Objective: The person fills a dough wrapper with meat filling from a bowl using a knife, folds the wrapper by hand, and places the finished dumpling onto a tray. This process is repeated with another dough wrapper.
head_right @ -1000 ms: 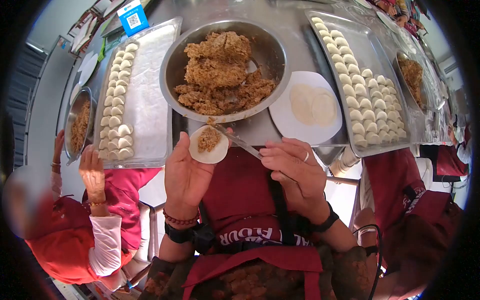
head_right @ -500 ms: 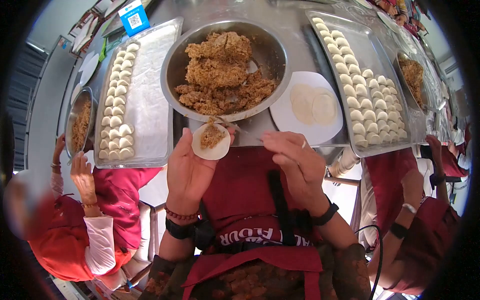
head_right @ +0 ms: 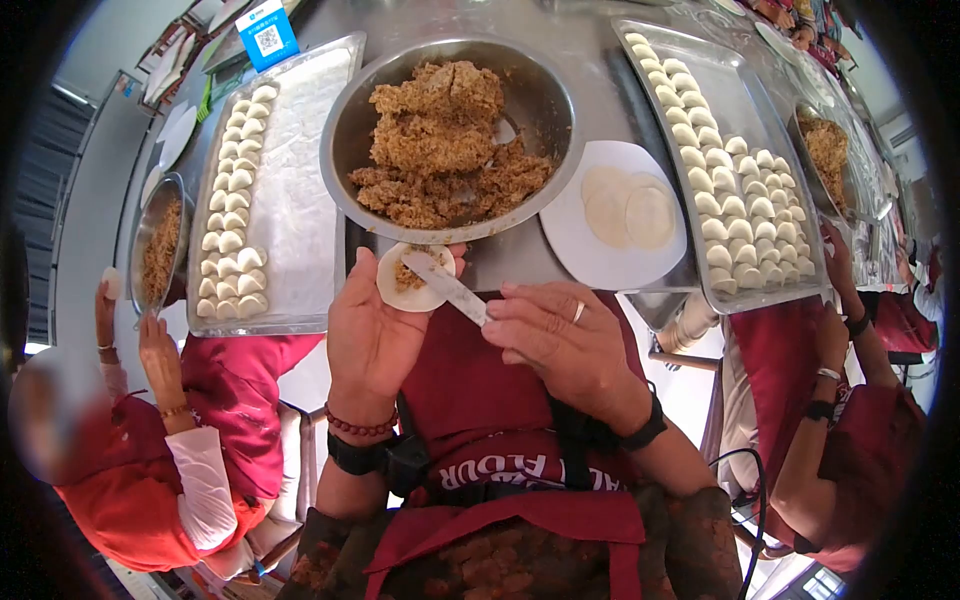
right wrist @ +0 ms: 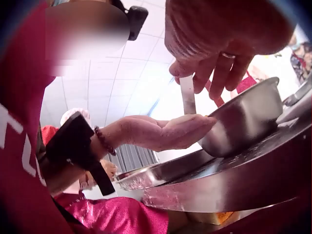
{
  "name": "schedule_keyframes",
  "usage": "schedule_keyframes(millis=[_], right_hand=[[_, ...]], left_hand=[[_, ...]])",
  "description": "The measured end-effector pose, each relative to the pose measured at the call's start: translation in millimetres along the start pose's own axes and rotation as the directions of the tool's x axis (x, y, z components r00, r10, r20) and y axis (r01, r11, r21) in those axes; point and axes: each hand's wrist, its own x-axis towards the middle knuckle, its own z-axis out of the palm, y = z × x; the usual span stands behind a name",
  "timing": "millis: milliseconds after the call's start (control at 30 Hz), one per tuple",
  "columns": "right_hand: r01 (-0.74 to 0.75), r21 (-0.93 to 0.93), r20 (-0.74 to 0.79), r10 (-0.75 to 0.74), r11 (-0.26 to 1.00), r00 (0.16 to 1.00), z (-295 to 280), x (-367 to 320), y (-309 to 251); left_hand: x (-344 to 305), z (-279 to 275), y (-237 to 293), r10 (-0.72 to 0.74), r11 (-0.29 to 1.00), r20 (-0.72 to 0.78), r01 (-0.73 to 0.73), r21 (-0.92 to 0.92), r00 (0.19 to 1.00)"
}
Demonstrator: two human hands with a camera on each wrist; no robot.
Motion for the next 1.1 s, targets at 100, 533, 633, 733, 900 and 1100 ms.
schedule_keyframes(millis=[100, 533, 633, 733, 900, 1100], right_hand=[[0.052, -0.044, 0.004, -0.052, 0.998, 0.999, -1, -4, -7], [0.042, -0.034, 0.007, -0.042, 0.999, 0.999, -7, -19, -15], [0.012, 0.016, -0.009, -0.012, 1.000, 1.000, -15, -19, -17], [-0.027, -0.001, -0.050, 0.027, 1.000, 0.998, -14, -15, -13], [0.011, -0.052, -0.022, -0.013, 0.999, 1.000, 0, -16, -9], [0.035, -0.070, 0.006, -0.035, 0.997, 0.999, -15, -21, -16]], left_hand=[[-1, 0, 1, -0.001, 1.000, -0.013, 0.001, -0.010, 1.000], [-8, -8, -1, 0.021, 1.000, -0.070, -0.021, -0.004, 0.997], [-8, -13, -2, 0.008, 0.999, -0.074, -0.010, -0.037, 0.997], [-11, -12, -7, -0.012, 1.000, -0.080, 0.011, -0.024, 0.997], [-13, -11, -9, -0.019, 0.999, -0.071, 0.016, -0.038, 0.997], [-11, -15, -8, -0.018, 0.998, -0.070, 0.015, -0.054, 0.997]])
